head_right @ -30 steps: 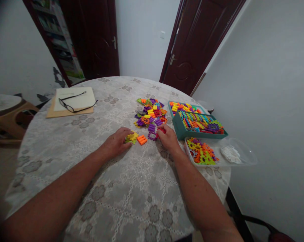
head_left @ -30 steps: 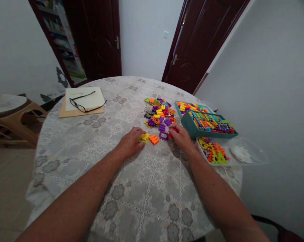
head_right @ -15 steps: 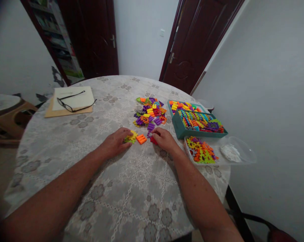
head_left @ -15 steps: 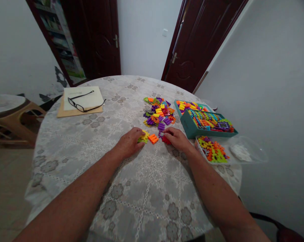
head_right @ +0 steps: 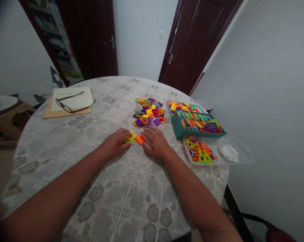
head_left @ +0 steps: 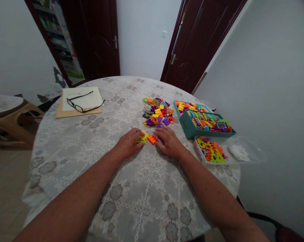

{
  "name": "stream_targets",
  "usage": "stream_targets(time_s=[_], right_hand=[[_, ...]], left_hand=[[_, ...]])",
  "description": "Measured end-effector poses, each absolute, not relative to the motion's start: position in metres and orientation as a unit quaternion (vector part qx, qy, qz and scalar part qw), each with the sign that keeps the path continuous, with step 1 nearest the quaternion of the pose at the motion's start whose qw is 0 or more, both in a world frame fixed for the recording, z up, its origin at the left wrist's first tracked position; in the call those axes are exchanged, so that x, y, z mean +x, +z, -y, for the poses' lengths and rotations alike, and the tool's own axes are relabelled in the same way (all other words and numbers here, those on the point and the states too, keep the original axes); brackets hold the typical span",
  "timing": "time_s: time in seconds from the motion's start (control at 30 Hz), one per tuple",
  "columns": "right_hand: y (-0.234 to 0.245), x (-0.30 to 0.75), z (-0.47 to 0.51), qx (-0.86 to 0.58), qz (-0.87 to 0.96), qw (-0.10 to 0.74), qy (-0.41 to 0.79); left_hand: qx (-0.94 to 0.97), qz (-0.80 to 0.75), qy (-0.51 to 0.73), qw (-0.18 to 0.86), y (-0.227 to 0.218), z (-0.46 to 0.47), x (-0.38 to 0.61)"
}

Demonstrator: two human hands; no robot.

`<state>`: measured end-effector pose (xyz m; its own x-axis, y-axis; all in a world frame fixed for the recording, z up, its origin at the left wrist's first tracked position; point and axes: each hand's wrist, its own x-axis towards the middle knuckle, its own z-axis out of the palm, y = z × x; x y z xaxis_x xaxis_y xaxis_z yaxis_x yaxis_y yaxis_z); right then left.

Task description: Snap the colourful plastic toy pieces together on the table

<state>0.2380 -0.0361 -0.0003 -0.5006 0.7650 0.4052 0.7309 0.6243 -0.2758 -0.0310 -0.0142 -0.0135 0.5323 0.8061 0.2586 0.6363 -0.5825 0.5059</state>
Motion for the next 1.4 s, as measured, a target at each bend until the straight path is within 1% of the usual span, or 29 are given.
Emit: stream_targets(time_s=[0.1, 0.17, 0.33, 0.4, 0.47, 0.57, 0.67, 0.77, 0.9, 1.0, 1.1, 1.23, 1.33, 1.4], right_hand=[[-0.003, 0.221, 0.042, -0.438, 0.874, 0.206, 0.042], [-0.002, 0.216, 0.044, -0.453, 0.868, 0.197, 0.048], [0.015, 0.229, 0.039, -0.475, 0.843, 0.248, 0.045], [0.029, 0.243, 0.031, -0.486, 0.832, 0.266, 0.034], [0.047, 0.259, 0.017, -0.511, 0.818, 0.265, 0.018], [0.075, 0.281, -0.005, -0.570, 0.788, 0.233, -0.020], [0.090, 0.290, -0.013, -0.594, 0.783, 0.183, -0.036], [0.086, 0.284, -0.002, -0.607, 0.784, 0.124, -0.036], [0.061, 0.272, 0.014, -0.681, 0.730, 0.034, -0.044], [0.043, 0.268, 0.010, -0.733, 0.680, -0.003, -0.032], [0.029, 0.266, 0.000, -0.763, 0.646, -0.015, -0.027], [0.020, 0.264, -0.005, -0.756, 0.654, -0.013, -0.021], [0.025, 0.267, -0.002, -0.734, 0.679, -0.023, 0.008], [0.035, 0.273, -0.003, -0.712, 0.702, -0.008, 0.014]], left_hand=[[0.858, -0.415, 0.245, 0.179, -0.013, 0.014, -0.031], [0.858, -0.414, 0.244, 0.179, -0.011, 0.014, -0.032], [0.857, -0.421, 0.243, 0.170, -0.013, 0.013, -0.032], [0.854, -0.428, 0.242, 0.169, -0.014, 0.012, -0.033], [0.854, -0.431, 0.237, 0.172, -0.016, 0.011, -0.033], [0.858, -0.424, 0.231, 0.174, -0.016, 0.011, -0.033], [0.862, -0.420, 0.224, 0.173, -0.014, 0.012, -0.033], [0.864, -0.420, 0.219, 0.173, -0.013, 0.013, -0.034], [0.863, -0.418, 0.225, 0.172, -0.016, 0.013, -0.034], [0.860, -0.416, 0.233, 0.179, -0.017, 0.012, -0.033], [0.860, -0.415, 0.229, 0.188, -0.016, 0.011, -0.032], [0.849, -0.434, 0.225, 0.199, -0.013, 0.013, -0.032], [0.835, -0.454, 0.232, 0.205, -0.013, 0.013, -0.032], [0.832, -0.459, 0.235, 0.207, -0.014, 0.013, -0.031]])
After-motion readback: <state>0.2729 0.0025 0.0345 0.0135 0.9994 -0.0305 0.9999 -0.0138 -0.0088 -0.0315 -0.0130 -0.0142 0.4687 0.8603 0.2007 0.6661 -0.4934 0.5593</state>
